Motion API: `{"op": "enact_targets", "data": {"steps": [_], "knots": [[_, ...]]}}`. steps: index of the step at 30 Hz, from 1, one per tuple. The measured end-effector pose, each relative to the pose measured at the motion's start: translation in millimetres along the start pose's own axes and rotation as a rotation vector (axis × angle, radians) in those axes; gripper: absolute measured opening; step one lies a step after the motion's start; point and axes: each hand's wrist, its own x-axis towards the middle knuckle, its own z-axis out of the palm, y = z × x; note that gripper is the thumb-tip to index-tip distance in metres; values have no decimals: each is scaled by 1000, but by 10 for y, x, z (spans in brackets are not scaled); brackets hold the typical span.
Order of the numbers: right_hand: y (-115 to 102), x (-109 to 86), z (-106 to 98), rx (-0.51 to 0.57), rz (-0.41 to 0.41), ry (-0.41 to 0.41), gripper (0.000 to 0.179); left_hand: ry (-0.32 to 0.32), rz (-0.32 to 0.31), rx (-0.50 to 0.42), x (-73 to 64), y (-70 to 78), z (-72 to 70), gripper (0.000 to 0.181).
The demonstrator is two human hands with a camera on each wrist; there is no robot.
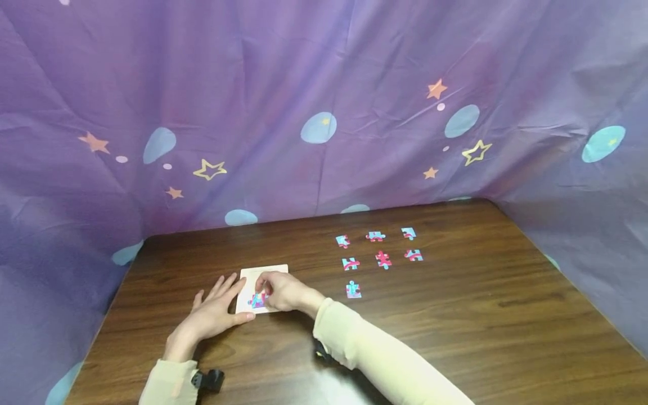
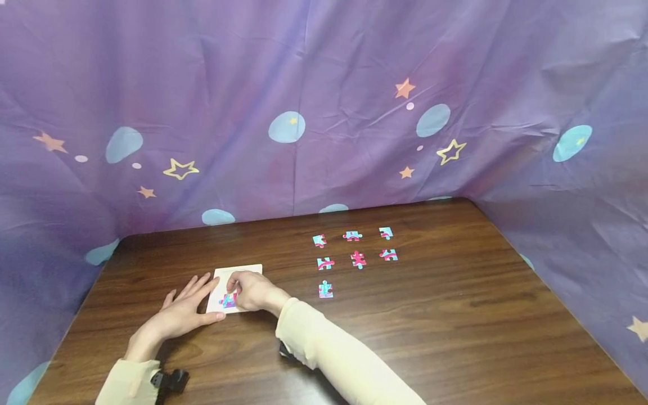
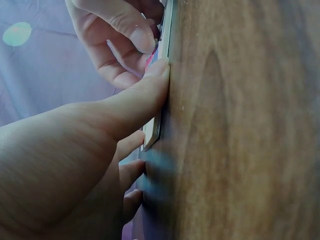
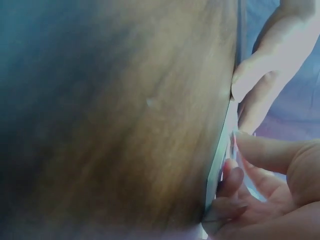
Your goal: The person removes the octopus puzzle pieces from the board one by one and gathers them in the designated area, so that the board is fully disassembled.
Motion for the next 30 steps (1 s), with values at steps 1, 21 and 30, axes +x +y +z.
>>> {"op": "enact_targets", "data": {"steps": [1,21,30], "knots": [[-1,-3,10,35,16,13,28,-3,1,-4,-9,4,-1,91],[96,19,-181,521,103,5,10,0,1,-7,58,8,-39,91],[189,-117,-364,1176,31,-75,16,-18,-15,9,11,-3,5,91]]}}
